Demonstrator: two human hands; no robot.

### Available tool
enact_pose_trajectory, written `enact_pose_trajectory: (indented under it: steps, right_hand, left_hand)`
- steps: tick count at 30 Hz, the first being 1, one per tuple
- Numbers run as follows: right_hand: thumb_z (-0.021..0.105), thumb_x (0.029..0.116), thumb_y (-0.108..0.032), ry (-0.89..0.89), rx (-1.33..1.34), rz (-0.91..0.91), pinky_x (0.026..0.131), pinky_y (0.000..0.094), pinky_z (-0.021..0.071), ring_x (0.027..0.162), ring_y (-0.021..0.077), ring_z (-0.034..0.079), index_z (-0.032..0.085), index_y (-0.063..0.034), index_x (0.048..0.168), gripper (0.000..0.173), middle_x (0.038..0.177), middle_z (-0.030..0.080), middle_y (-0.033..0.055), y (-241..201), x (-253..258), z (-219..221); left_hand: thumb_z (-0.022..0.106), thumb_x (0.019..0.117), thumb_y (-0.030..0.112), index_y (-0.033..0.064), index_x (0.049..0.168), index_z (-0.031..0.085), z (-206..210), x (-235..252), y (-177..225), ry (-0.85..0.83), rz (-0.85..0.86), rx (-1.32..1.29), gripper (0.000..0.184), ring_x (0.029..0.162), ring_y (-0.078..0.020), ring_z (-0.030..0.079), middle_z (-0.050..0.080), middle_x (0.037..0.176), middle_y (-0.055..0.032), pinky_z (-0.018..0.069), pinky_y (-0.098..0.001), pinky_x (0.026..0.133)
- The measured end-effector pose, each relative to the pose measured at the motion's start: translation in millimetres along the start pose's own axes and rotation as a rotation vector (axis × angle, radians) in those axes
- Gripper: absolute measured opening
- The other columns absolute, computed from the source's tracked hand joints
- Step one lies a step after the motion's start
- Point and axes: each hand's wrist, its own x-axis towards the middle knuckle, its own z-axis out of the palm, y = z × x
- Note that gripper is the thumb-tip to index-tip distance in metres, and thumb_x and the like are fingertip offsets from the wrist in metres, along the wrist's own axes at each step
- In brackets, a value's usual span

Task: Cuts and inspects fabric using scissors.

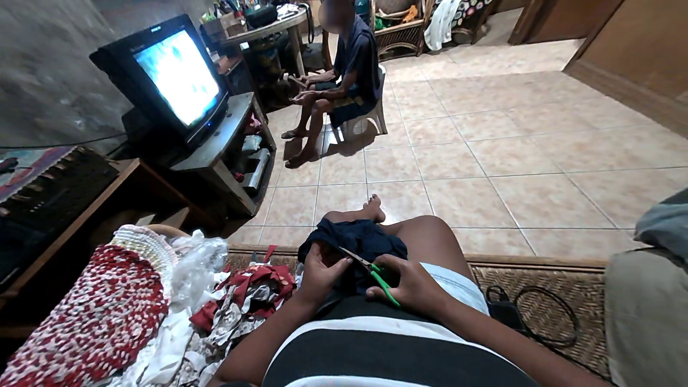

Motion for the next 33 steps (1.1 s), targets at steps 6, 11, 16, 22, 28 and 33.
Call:
enact_pose_trajectory:
  steps: [6,11,16,22,28,33]
  right_hand:
    - [0.08,0.0851,-0.042,0.08,-0.033,-0.079,0.065,0.0406,0.0545,0.068,0.0222,0.065,0.071,-0.0009,0.108,0.048,0.082,0.07,0.0131,-0.1,-3.0,0.1]
    - [0.08,0.0851,-0.039,0.105,-0.047,-0.103,0.062,0.0383,0.0531,0.064,0.0202,0.063,0.072,-0.0003,0.106,0.044,0.078,0.069,0.0121,1.7,-5.2,0.7]
    - [0.08,0.0848,-0.038,0.103,-0.019,-0.11,0.06,0.0339,0.052,0.062,0.0169,0.061,0.072,-0.0002,0.106,0.044,0.076,0.068,0.0112,4.0,-5.7,0.2]
    - [0.079,0.0845,-0.044,0.077,0.05,-0.095,0.057,0.0261,0.0481,0.059,0.0088,0.056,0.071,-0.0008,0.106,0.049,0.073,0.065,0.0064,7.0,-5.1,0.1]
    - [0.081,0.0815,-0.05,-0.007,0.113,-0.063,0.061,0.0254,0.0506,0.064,0.0068,0.059,0.07,-0.0039,0.109,0.054,0.077,0.067,0.0039,4.3,-5.6,-2.8]
    - [0.081,0.081,-0.052,-0.013,0.093,-0.044,0.063,0.0264,0.0513,0.066,0.0076,0.06,0.07,-0.005,0.111,0.057,0.08,0.067,0.0038,3.1,-3.8,-1.8]
  left_hand:
    - [0.076,0.0814,-0.008,-0.0122,0.133,0.039,1.7,-0.2,2.1,-0.002,0.007,0.013,0.063,0.104,-0.0179,0.071,0.068,0.117,-0.0168,0.0594,-0.0333,0.095]
    - [0.062,0.0964,0.005,-0.0089,0.125,0.05,1.6,1.6,2.9,0.087,-0.051,-0.077,0.034,0.099,-0.0145,0.069,0.069,0.108,-0.0108,0.0585,-0.0347,0.092]
    - [0.048,0.1043,0.002,-0.0052,0.125,0.048,5.6,7.9,8.7,0.268,-0.175,-0.313,0.022,0.086,-0.0171,0.071,0.068,0.1,-0.0114,0.0607,-0.0348,0.083]
    - [0.052,0.0978,-0.008,-0.0016,0.139,0.039,6.8,4.6,11.2,0.208,-0.212,-0.433,0.043,0.099,-0.0185,0.068,0.064,0.116,-0.0127,0.0592,-0.0355,0.089]
    - [0.061,0.0911,-0.009,0.0011,0.151,0.028,3.2,3.8,4.2,0.137,-0.135,-0.291,0.069,0.105,-0.0173,0.067,0.062,0.124,-0.0125,0.0576,-0.0353,0.092]
    - [0.067,0.0871,-0.009,-0.0034,0.151,0.028,0.1,2.5,-1.7,0.086,-0.062,-0.191,0.075,0.108,-0.0175,0.068,0.064,0.125,-0.0142,0.057,-0.0354,0.097]
